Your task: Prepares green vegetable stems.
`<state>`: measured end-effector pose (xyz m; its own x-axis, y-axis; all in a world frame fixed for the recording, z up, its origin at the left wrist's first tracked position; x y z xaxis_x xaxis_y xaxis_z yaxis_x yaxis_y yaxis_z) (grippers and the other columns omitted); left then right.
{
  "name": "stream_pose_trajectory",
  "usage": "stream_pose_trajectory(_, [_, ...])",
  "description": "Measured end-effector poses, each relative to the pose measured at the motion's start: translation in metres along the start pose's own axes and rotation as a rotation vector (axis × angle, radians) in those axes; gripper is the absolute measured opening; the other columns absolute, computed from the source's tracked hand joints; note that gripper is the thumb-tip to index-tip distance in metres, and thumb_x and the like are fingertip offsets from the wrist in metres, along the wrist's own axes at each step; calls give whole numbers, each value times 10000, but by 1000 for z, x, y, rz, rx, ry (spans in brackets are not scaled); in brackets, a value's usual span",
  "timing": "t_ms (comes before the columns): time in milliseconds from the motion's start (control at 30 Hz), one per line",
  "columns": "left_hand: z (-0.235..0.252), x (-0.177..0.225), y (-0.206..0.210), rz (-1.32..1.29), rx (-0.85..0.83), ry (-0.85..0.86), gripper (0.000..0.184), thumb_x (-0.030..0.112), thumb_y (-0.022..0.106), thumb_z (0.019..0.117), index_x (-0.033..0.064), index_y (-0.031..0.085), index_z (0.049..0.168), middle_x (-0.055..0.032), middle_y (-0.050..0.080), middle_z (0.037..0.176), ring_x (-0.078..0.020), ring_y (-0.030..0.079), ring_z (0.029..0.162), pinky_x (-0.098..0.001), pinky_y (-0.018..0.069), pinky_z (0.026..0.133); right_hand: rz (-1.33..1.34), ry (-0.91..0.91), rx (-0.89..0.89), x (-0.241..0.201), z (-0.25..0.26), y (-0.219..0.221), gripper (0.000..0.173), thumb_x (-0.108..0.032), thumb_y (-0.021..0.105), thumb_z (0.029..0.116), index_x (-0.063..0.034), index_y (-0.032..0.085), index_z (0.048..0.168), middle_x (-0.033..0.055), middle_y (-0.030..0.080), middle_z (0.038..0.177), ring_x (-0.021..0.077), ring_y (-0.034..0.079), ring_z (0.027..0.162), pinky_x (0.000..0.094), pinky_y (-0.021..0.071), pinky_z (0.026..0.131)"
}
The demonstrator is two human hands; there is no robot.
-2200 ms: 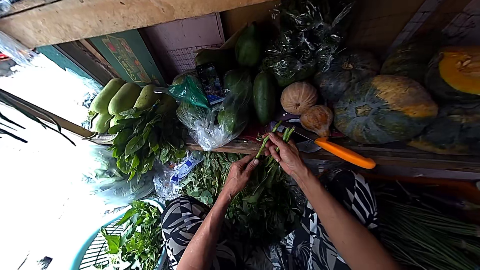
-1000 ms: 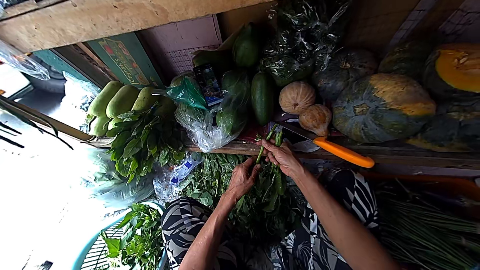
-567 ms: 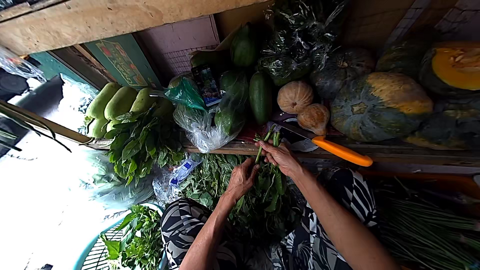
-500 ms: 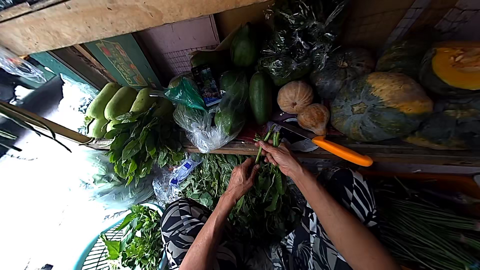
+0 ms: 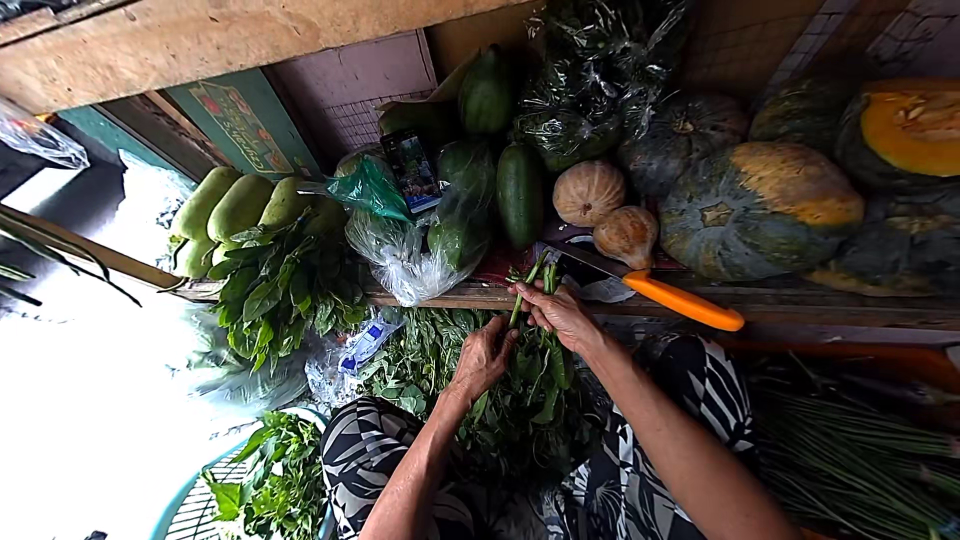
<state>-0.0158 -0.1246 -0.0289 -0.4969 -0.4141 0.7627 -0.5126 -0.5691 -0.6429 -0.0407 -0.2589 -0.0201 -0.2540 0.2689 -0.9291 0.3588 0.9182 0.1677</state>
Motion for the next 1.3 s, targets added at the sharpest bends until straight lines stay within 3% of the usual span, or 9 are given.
stream_pose_trajectory(700, [0, -1, 2, 42, -10, -1, 393, 254, 519, 1052, -31, 631, 1299, -155, 718, 941, -244, 692, 820, -426, 556, 806, -3, 22, -1, 3, 1, 0, 192, -166, 568, 1062, -13, 680, 1042, -21, 576, 698, 10, 414, 440, 140, 397, 454])
stream_pose_trajectory(1300, [0, -2, 4, 46, -25, -13, 390, 251, 524, 1051, -36, 630, 1292, -160, 718, 938, -256, 697, 823, -434, 559, 812, -33, 29, -22, 6, 3, 3, 200, -172, 565, 1064, -8, 675, 1090, -21, 580, 708, 12, 425, 455, 144, 395, 462])
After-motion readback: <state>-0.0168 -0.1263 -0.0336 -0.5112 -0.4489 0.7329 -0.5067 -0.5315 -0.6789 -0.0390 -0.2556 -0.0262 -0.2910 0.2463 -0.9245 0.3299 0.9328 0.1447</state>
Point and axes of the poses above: each hand's wrist, its own z-axis towards the middle knuckle, its own y-axis out of the palm, x = y × z, the point moved 9 cm from there along z, towards the middle knuckle
